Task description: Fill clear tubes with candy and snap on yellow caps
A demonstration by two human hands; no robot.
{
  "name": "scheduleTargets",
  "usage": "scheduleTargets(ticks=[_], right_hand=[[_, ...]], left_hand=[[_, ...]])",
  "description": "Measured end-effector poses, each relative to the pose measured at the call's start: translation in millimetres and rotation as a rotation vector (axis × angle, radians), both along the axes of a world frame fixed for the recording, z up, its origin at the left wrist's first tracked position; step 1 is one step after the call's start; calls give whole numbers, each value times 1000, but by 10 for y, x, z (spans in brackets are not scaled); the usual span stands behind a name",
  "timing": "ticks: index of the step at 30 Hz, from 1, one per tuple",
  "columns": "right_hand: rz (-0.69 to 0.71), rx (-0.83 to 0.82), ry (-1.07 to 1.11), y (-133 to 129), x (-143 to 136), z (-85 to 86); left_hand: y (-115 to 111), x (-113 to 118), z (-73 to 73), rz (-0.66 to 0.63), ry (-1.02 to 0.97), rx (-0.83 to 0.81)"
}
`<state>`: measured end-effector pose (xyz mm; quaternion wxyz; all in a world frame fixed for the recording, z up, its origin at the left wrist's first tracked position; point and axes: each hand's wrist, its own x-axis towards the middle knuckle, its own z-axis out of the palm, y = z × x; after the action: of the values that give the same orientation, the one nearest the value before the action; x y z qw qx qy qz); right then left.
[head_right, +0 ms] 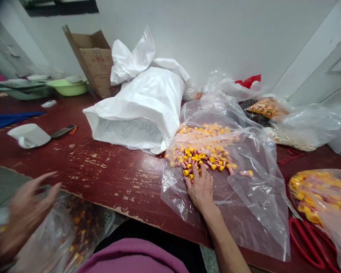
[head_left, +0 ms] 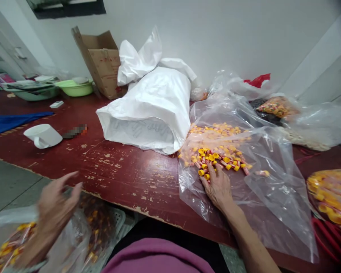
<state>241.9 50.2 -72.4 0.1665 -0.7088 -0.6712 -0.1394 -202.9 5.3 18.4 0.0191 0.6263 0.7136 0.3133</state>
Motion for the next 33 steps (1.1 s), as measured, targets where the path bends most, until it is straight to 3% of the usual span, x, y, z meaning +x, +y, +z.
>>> scheduleTargets(ticks=[3, 4, 7, 10, 15, 22, 27, 33], right_hand=[[37, 55, 2, -7, 7, -16], [51, 71, 2, -13, 20, -23], [76, 94, 5, -25, 59, -34], [83, 96, 17, -24, 78, -37], [94, 102, 42, -20, 84, -50], [89, 76, 69, -15, 83, -54], [92, 71, 82, -18, 79, -45], [86, 69, 99, -18, 76, -26]], left_hand=[[728, 552, -151, -171, 102, 164], [981, 753, -187, -262, 134, 145], [1640, 1243, -288, -372, 187, 67], [2047, 1465, -412, -429, 225, -48], [2244, 1448, -533, -421, 223, -160], [2442, 1411, -324, -273, 68, -116], [2858, 1676, -232, -191, -4, -105], [3167, 2075, -372, -214, 30, -236]])
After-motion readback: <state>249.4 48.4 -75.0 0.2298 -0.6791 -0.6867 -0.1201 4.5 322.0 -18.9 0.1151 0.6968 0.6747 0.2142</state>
